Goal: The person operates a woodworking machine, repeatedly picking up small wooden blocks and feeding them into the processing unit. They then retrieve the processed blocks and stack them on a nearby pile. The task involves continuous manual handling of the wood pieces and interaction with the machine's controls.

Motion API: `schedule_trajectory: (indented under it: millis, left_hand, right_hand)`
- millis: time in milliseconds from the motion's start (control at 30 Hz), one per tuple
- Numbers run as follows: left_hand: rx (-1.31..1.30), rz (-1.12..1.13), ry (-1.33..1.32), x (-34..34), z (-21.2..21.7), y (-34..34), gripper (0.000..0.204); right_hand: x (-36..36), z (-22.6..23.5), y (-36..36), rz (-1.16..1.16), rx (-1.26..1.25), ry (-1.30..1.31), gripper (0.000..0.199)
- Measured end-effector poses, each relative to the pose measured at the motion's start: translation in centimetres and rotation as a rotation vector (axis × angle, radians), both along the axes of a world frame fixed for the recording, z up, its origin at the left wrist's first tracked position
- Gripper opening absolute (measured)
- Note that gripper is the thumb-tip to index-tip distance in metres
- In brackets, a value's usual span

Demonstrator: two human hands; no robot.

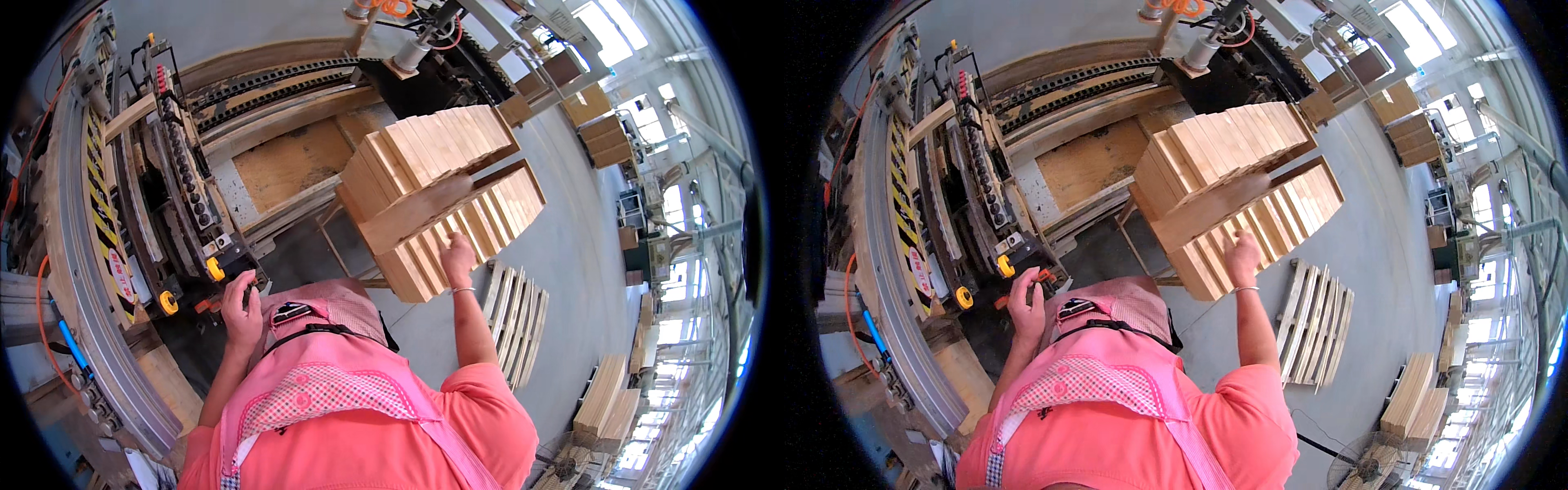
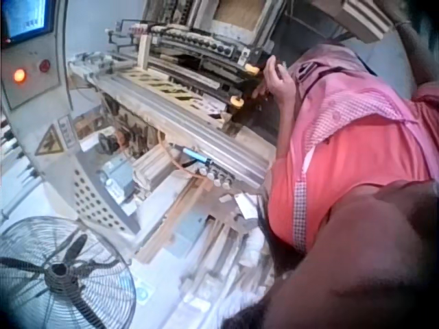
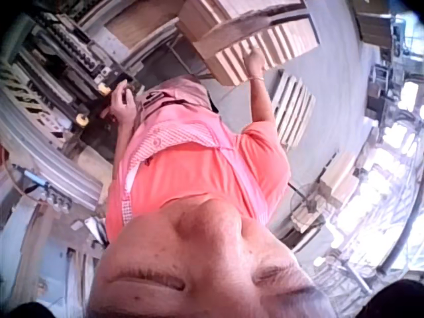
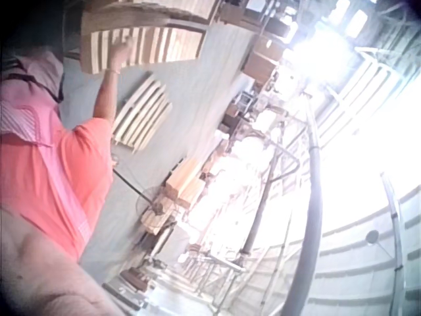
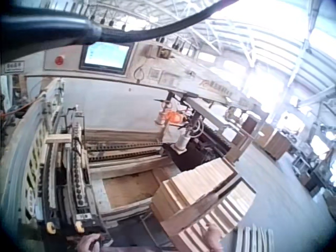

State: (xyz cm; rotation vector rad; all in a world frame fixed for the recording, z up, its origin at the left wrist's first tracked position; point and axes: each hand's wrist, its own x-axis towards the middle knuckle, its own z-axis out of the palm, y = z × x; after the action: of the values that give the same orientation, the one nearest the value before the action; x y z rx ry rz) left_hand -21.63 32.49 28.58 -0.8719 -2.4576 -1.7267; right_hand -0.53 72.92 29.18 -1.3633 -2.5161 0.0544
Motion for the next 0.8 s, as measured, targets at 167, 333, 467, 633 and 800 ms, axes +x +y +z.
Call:
schedule_trajectory:
  millis: [167,333,467,633,800]
  left_hand:
    - [-0.015,-0.009,-0.014,0.7,-0.8,1.6,0.025]
    - [-0.044,0.034,-0.018,1.3,-0.2,2.9,0.025]
    - [-0.069,0.058,-0.077,2.1,-0.2,3.6,0.025]
    - [-0.066,0.072,-0.067,2.7,-0.4,4.6,0.025]
    - [-0.067,0.044,-0.053,2.5,-0.5,4.8,0.025]
  right_hand:
    - [4.2,-0.3,9.0,-0.273,0.013,-0.231,0.039]
    - [4.9,-0.5,13.7,-0.381,-0.115,-0.261,0.04]
    - [5.7,-1.2,14.4,-0.316,-0.095,-0.265,0.037]
    - [6.0,-1.7,14.6,-0.273,-0.017,-0.305,0.042]
    - [6.1,-1.2,14.9,-0.202,-0.042,-0.363,0.039]
